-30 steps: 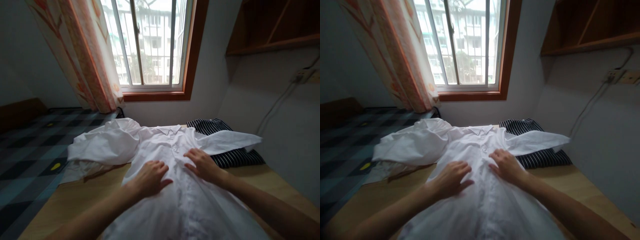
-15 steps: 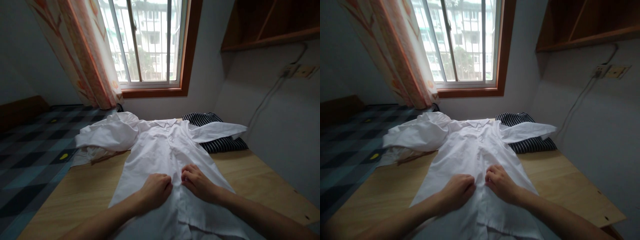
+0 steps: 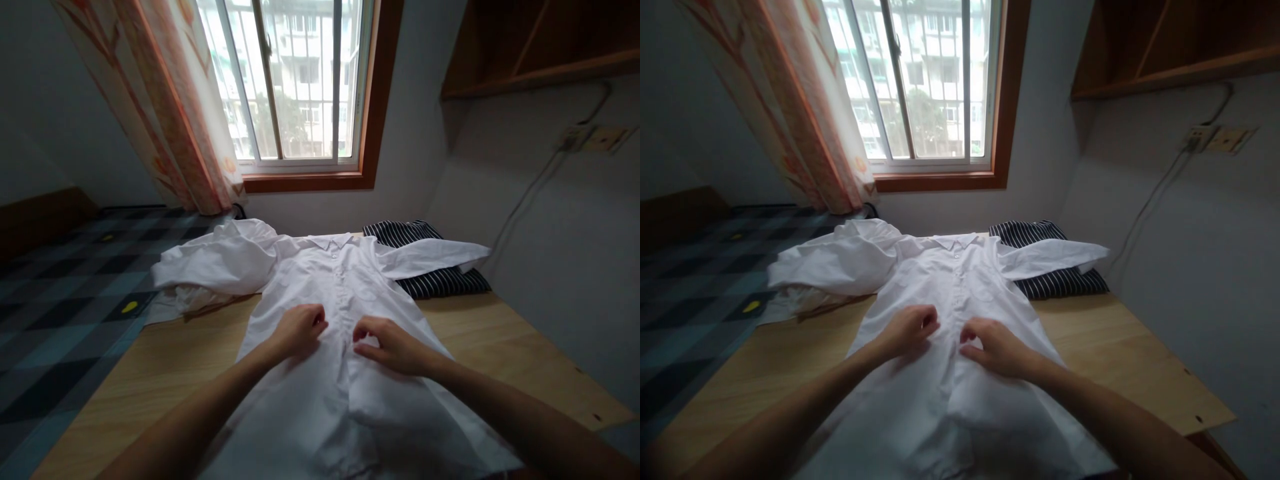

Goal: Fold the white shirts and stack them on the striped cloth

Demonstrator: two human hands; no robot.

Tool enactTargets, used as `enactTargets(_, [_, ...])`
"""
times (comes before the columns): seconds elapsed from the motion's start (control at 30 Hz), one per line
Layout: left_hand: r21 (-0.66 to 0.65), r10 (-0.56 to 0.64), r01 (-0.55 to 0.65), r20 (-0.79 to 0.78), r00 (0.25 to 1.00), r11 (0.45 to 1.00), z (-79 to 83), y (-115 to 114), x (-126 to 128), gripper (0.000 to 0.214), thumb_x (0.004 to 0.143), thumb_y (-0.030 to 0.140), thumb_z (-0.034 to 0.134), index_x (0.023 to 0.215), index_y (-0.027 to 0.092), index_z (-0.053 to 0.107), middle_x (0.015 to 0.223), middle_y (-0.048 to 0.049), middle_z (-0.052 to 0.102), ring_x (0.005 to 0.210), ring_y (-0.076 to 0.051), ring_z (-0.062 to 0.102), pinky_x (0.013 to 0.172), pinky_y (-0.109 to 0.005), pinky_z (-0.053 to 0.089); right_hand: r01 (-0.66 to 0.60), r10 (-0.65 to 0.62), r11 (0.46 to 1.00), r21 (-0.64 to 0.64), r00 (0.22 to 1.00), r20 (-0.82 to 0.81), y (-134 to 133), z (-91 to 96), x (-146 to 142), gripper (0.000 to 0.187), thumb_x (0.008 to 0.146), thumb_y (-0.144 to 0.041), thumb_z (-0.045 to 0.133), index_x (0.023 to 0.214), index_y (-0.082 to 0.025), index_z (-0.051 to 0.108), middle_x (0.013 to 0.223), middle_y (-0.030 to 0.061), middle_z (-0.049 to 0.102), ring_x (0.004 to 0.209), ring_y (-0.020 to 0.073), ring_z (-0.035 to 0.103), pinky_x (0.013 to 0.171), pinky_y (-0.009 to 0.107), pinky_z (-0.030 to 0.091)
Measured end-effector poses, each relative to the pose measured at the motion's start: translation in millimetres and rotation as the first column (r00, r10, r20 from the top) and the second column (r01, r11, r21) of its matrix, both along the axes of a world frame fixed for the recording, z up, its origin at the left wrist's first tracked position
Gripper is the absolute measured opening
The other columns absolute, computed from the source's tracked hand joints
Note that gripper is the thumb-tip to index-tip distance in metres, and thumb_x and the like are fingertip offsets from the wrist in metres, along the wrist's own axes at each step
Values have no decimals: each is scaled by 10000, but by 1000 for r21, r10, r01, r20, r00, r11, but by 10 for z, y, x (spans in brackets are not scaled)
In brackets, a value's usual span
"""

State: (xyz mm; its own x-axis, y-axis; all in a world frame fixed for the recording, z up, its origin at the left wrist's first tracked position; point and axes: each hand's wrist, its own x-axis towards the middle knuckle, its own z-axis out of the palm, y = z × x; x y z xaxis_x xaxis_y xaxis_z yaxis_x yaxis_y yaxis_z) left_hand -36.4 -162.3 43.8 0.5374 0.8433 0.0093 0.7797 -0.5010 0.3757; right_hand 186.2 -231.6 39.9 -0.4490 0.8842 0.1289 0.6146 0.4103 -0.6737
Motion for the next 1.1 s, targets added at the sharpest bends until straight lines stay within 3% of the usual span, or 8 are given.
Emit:
enactTargets(0.1, [-43, 121, -114, 217, 969, 993, -64, 280, 113, 76, 804, 193, 541, 817, 176, 614, 749, -26, 646, 703, -160, 578, 651, -258, 391, 212, -222, 967, 143, 973, 59, 278, -9, -180, 160, 869, -325, 614, 937, -181, 612, 944, 59, 655, 873, 190, 594, 785, 302, 427])
enactTargets(0.23, [-179, 371, -326, 503, 781, 928, -296, 527, 326, 176, 797, 109, 483, 944, 153, 570, 840, -38, 632, 701, -135, 590, 661, -244, 449, 361, -406, 908, 214, 883, 235, 560, -167, -468, 281, 865, -414, 599, 1019, -179, 597, 1032, 108, 642, 982, 256, 575, 820, 359, 420])
enactTargets(0.33, [-195, 387, -343, 614, 688, 919, -441, 569, 392, 173, 825, 131, 462, 974, 155, 547, 852, -31, 619, 662, -123, 578, 655, -248, 467, 442, -507, 856, 267, 820, 266, 646, -311, -532, 254, 845, -318, 586, 1050, -169, 593, 1074, 135, 634, 1032, 278, 555, 840, 386, 415])
enactTargets(0.5, [-107, 238, -219, 607, 759, 970, -469, 520, 333, 136, 806, 166, 492, 904, 151, 586, 862, -34, 632, 717, -132, 575, 713, -259, 475, 551, -555, 830, 91, 831, 25, 753, -428, -347, 158, 798, -196, 574, 935, -176, 652, 823, 59, 690, 781, 194, 611, 728, 296, 423])
enactTargets(0.7, [-26, 65, -60, 364, 929, 998, -370, 477, 388, 235, 741, 192, 559, 902, 151, 725, 865, -45, 634, 742, -149, 576, 762, -264, 462, 567, -566, 821, -66, 794, -223, 826, -461, -210, 116, 767, -241, 602, 748, -171, 691, 732, 49, 711, 704, 181, 635, 668, 271, 440])
enactTargets(0.87, [10, 95, -99, 182, 979, 995, -289, 431, 505, 215, 765, 261, 586, 863, 176, 758, 836, -59, 660, 769, -181, 594, 764, -284, 445, 544, -550, 831, -113, 777, -306, 877, -530, -134, 160, 721, -198, 599, 822, -150, 714, 771, 60, 729, 734, 195, 665, 699, 283, 477])
enactTargets(1.1, [-12, 111, -110, 104, 988, 994, -262, 411, 591, 180, 798, 249, 591, 830, 188, 758, 878, -69, 722, 842, -210, 626, 756, -293, 419, 522, -545, 838, -158, 785, -294, 920, -540, -21, 180, 680, -229, 642, 831, -157, 709, 714, 43, 720, 681, 190, 660, 643, 274, 479])
